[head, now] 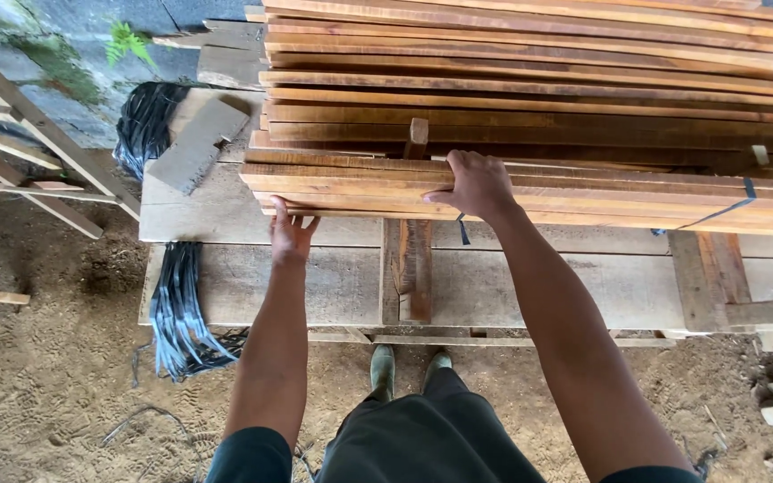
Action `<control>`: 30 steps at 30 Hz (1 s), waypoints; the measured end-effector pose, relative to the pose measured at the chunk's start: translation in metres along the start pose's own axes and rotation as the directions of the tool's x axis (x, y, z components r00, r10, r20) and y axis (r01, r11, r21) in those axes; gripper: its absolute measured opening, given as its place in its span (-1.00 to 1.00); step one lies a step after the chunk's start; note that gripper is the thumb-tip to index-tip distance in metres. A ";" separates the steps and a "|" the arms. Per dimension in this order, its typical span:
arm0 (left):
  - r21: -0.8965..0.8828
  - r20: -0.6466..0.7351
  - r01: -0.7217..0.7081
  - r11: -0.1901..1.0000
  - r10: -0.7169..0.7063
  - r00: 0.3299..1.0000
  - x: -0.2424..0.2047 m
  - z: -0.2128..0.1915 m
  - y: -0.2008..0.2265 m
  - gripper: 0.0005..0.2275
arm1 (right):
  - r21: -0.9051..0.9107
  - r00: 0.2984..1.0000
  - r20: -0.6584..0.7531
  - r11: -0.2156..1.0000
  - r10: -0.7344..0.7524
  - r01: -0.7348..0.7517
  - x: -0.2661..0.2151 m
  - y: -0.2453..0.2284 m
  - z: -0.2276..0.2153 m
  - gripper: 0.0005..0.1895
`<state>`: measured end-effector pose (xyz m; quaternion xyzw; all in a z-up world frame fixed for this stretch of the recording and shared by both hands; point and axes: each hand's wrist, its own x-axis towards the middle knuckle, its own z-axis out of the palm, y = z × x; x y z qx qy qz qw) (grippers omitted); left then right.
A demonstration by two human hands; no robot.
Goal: Organizing and stacking bundles of wood planks on a workbench.
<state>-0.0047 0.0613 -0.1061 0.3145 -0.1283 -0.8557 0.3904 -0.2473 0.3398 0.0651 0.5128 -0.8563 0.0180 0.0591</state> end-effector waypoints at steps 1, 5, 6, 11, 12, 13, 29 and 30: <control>-0.003 0.001 0.000 1.000 0.000 1.000 -0.005 0.002 0.001 -0.23 | -0.003 1.000 -0.001 1.000 -0.001 0.001 -0.001 0.000 0.001 -0.19; -0.099 0.038 0.030 0.995 -0.027 0.999 -0.013 0.009 -0.004 -0.23 | -0.010 1.000 0.001 1.000 0.007 -0.007 -0.001 -0.002 0.002 -0.18; -0.195 0.010 0.043 0.980 -0.041 0.999 -0.012 0.009 -0.008 -0.19 | -0.003 1.000 0.000 1.000 0.014 -0.014 -0.001 -0.002 0.003 -0.18; -0.142 -0.041 0.003 0.990 -0.009 0.999 -0.014 0.037 -0.017 -0.19 | 0.013 0.999 0.030 0.999 0.045 -0.045 -0.005 -0.005 0.003 -0.18; -0.119 -0.059 -0.016 0.993 0.009 0.998 -0.013 0.045 -0.017 -0.19 | 0.017 0.998 0.038 0.999 0.049 -0.050 -0.004 -0.005 0.003 -0.18; -0.119 -0.054 -0.016 0.993 0.010 0.998 -0.013 0.049 -0.015 -0.19 | 0.016 0.998 0.034 0.999 0.051 -0.051 -0.001 -0.004 0.007 -0.18; 0.147 -0.283 -0.192 0.970 0.227 0.932 -0.035 0.093 -0.009 -0.20 | -0.020 0.995 -0.092 0.999 0.049 -0.051 0.002 0.010 0.028 -0.15; 0.181 -0.309 -0.210 0.961 0.258 0.915 -0.037 0.093 -0.004 -0.19 | -0.003 0.992 -0.104 0.997 0.072 -0.073 0.000 0.007 0.034 -0.18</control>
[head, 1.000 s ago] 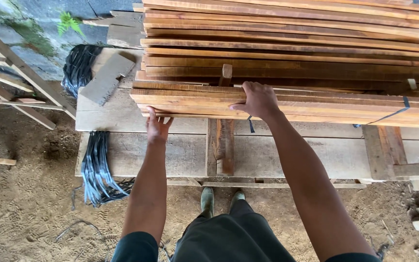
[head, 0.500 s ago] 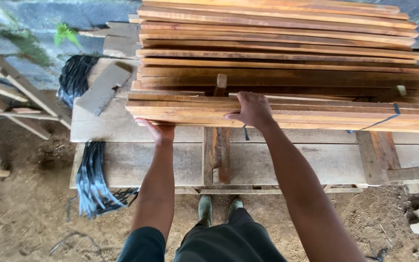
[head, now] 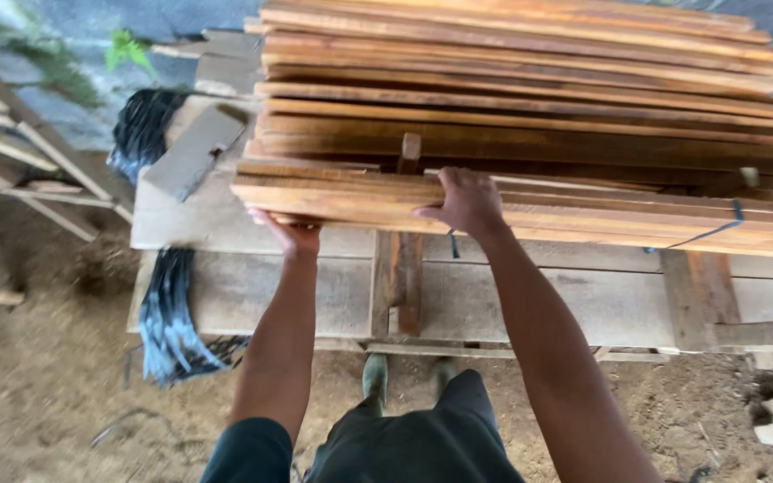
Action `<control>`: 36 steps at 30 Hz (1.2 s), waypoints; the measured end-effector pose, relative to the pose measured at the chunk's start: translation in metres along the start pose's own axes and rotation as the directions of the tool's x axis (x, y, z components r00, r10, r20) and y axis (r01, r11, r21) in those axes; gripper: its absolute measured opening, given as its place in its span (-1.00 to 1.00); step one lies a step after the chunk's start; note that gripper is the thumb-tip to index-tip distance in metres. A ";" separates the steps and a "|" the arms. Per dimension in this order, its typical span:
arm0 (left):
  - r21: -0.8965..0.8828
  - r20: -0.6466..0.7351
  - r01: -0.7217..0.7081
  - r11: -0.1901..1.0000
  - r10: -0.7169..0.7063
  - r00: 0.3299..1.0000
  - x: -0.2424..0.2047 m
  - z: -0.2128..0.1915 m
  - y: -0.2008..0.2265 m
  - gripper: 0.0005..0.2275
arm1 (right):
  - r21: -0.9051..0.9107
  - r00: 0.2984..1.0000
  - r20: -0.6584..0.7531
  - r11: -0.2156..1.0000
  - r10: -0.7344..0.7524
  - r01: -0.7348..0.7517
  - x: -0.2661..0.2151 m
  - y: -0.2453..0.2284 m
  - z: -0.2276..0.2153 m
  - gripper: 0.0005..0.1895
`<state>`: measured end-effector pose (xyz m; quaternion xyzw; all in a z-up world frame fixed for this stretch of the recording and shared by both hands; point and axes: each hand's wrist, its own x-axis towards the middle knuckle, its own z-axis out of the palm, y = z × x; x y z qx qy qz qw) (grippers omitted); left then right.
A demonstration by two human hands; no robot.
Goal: Organizing and stacking bundles of wood planks on a workbench.
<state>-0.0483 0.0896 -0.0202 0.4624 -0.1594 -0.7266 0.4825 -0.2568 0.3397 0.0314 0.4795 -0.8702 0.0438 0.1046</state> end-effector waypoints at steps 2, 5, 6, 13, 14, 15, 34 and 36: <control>0.029 -0.032 -0.038 0.999 0.039 0.999 -0.005 -0.004 0.009 -0.19 | 0.000 1.000 -0.014 1.000 -0.022 0.022 -0.003 -0.009 -0.015 -0.18; 0.089 -0.071 -0.085 0.992 0.091 0.993 -0.010 0.010 0.018 -0.19 | 0.018 0.999 -0.039 1.000 -0.015 0.015 -0.004 -0.008 -0.011 -0.14; 0.113 -0.080 -0.104 0.988 0.113 0.990 -0.010 0.024 0.020 -0.19 | 0.039 0.998 -0.055 0.999 0.007 -0.005 0.002 -0.003 -0.006 -0.11; 0.247 -0.097 -0.154 0.957 0.183 0.978 -0.001 0.044 -0.009 -0.19 | 0.010 0.984 -0.035 0.985 -0.175 0.175 -0.015 0.021 -0.015 -0.02; 0.358 -0.105 -0.253 0.899 0.308 0.946 0.038 0.036 -0.027 -0.17 | 0.051 0.987 -0.014 0.986 -0.158 0.158 -0.017 0.031 -0.017 -0.05; 0.464 -0.096 -0.341 0.818 0.429 0.898 0.077 0.028 -0.046 -0.14 | 0.093 0.990 0.008 0.986 -0.142 0.141 -0.019 0.041 -0.020 -0.06; 0.304 0.893 -0.903 -0.304 -0.239 0.381 -0.158 0.117 -0.120 -0.34 | -0.054 0.949 0.303 0.996 0.085 -0.072 -0.145 0.307 -0.087 -0.08; 0.199 0.820 -0.913 -0.357 -0.449 0.355 -0.185 0.129 -0.127 -0.23 | -0.037 0.936 0.336 0.994 0.106 -0.100 -0.155 0.337 -0.092 -0.06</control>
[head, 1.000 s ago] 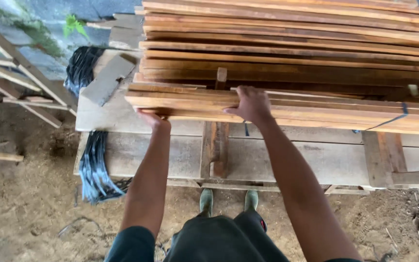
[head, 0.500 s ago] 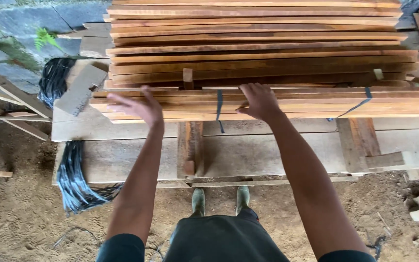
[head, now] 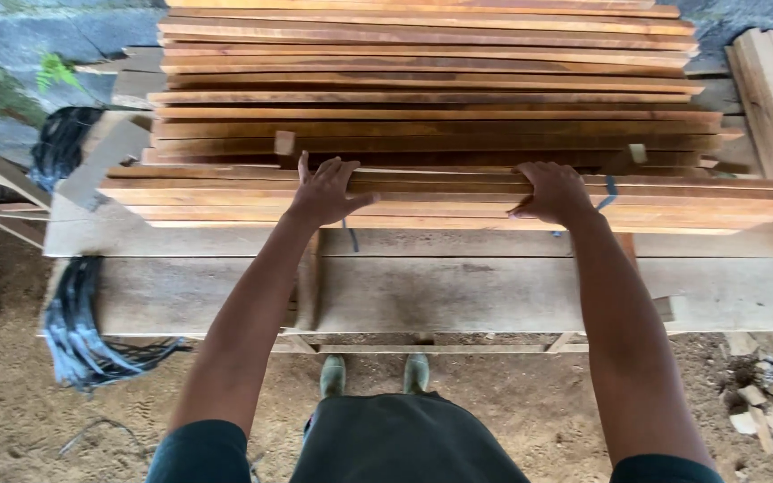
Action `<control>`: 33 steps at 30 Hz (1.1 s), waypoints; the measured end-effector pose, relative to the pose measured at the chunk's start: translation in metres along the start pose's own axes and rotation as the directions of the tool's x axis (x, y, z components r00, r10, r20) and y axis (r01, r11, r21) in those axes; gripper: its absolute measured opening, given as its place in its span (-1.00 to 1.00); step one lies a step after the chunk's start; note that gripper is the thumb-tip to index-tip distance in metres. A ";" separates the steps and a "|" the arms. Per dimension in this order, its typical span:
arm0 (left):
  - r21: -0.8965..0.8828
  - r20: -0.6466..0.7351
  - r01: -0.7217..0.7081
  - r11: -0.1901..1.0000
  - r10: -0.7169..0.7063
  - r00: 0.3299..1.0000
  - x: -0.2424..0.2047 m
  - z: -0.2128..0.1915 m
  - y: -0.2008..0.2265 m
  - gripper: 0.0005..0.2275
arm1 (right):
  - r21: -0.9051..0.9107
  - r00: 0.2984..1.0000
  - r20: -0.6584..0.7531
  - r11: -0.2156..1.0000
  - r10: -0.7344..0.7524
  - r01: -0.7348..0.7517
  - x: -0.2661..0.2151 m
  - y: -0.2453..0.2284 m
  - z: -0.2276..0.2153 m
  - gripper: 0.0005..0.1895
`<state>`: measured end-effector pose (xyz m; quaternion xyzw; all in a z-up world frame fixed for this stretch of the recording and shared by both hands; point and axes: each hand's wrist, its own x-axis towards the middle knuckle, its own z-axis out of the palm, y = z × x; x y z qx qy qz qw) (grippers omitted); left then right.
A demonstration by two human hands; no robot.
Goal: Organizing and stacking bundles of wood planks on a workbench.
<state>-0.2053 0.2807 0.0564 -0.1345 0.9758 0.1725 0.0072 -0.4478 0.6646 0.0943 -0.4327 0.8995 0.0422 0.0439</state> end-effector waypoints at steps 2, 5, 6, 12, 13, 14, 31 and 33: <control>0.038 0.011 -0.051 0.998 0.051 0.999 0.013 0.005 0.020 -0.18 | -0.001 0.999 0.019 1.000 0.031 -0.031 -0.005 0.021 0.000 -0.06; 0.215 -0.020 -0.098 0.972 0.105 0.994 0.041 0.038 0.026 -0.14 | -0.004 0.993 0.055 0.995 0.104 -0.104 -0.001 0.045 0.019 -0.06; 0.346 -0.067 -0.093 0.934 0.123 0.990 0.055 0.053 0.027 -0.13 | -0.013 0.986 0.070 0.988 0.153 -0.152 0.001 0.054 0.026 -0.06; 0.404 -0.293 -0.120 0.907 0.253 0.922 0.042 0.060 0.025 -0.26 | 0.081 0.990 0.075 0.989 0.118 -0.124 -0.004 0.046 0.013 -0.17; 0.406 -0.290 -0.125 0.905 0.257 0.922 0.041 0.058 0.024 -0.26 | 0.084 0.990 0.075 0.988 0.123 -0.129 -0.003 0.047 0.018 -0.17; 0.411 -0.257 -0.136 0.901 0.258 0.931 0.042 0.056 0.023 -0.28 | 0.063 0.991 0.069 0.991 0.115 -0.119 -0.002 0.050 0.022 -0.16; 0.405 -0.200 -0.132 0.905 0.228 0.953 0.044 0.060 0.019 -0.26 | 0.047 0.993 -0.118 0.999 0.016 -0.011 -0.005 0.050 0.027 -0.27; 0.390 -0.182 -0.121 0.913 0.206 0.962 0.037 0.054 0.023 -0.24 | -0.009 0.994 0.057 0.995 0.096 -0.095 0.002 0.049 0.033 -0.12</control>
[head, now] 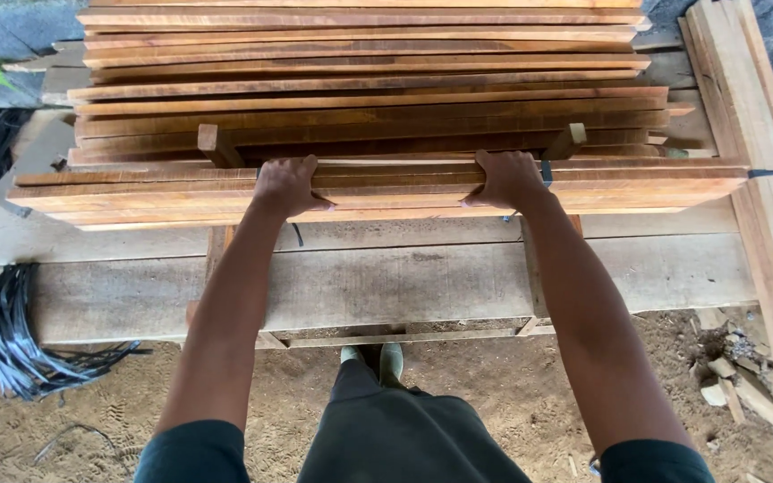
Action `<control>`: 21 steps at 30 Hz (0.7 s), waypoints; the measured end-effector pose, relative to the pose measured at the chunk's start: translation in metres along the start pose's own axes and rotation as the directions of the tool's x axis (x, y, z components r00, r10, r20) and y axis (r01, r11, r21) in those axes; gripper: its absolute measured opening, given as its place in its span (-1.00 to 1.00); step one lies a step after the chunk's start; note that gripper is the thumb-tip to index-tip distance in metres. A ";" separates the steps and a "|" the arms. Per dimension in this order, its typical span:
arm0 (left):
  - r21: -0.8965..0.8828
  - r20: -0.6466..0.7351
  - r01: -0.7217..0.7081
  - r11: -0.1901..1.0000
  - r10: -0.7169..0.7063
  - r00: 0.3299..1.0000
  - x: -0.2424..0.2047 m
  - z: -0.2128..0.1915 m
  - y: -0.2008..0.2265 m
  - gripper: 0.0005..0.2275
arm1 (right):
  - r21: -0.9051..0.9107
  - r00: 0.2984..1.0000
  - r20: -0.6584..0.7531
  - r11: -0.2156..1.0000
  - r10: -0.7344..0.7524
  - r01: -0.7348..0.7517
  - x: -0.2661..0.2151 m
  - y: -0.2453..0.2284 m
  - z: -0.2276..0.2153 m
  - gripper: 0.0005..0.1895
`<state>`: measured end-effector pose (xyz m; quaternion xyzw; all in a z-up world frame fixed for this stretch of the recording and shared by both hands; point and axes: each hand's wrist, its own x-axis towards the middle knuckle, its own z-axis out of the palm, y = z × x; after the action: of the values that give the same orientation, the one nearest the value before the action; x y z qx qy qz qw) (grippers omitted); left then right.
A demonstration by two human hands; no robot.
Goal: Organizing and stacking bundles of wood planks on a workbench.
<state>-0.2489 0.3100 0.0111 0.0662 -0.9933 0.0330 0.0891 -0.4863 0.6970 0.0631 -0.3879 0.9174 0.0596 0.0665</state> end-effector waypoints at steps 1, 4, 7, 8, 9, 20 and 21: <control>0.000 0.001 0.007 1.000 -0.007 1.000 0.000 -0.004 0.002 -0.24 | -0.002 1.000 0.001 1.000 -0.006 0.006 0.001 0.000 -0.001 -0.12; 0.003 -0.087 -0.006 1.000 0.007 0.996 -0.013 -0.009 0.012 -0.25 | -0.032 0.999 0.032 0.999 -0.006 0.008 -0.009 -0.002 0.007 -0.20; -0.017 -0.073 -0.005 1.000 0.004 0.997 -0.023 -0.016 0.014 -0.31 | -0.036 1.000 -0.001 0.999 -0.031 0.031 -0.019 -0.003 0.005 -0.18; -0.020 -0.072 -0.009 1.000 0.008 0.997 -0.026 -0.016 0.016 -0.31 | 0.004 0.999 0.024 0.999 -0.043 0.043 -0.025 -0.004 0.004 -0.21; -0.021 -0.074 -0.014 1.000 0.013 0.997 -0.027 -0.016 0.018 -0.32 | 0.044 0.997 0.046 0.998 -0.054 0.052 -0.029 -0.004 0.001 -0.24; -0.074 0.153 -0.041 0.996 0.052 0.987 -0.076 -0.032 0.036 -0.36 | 0.046 0.978 0.175 0.993 -0.115 0.108 -0.078 -0.008 0.000 -0.34; -0.093 0.125 -0.094 0.991 0.106 0.986 -0.083 -0.033 0.038 -0.33 | 0.068 0.966 0.229 0.992 -0.121 0.108 -0.081 -0.009 -0.001 -0.34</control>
<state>-0.1674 0.3605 0.0261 0.0142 -0.9995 -0.0100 0.0253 -0.4239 0.7476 0.0768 -0.4284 0.8807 0.0752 0.1874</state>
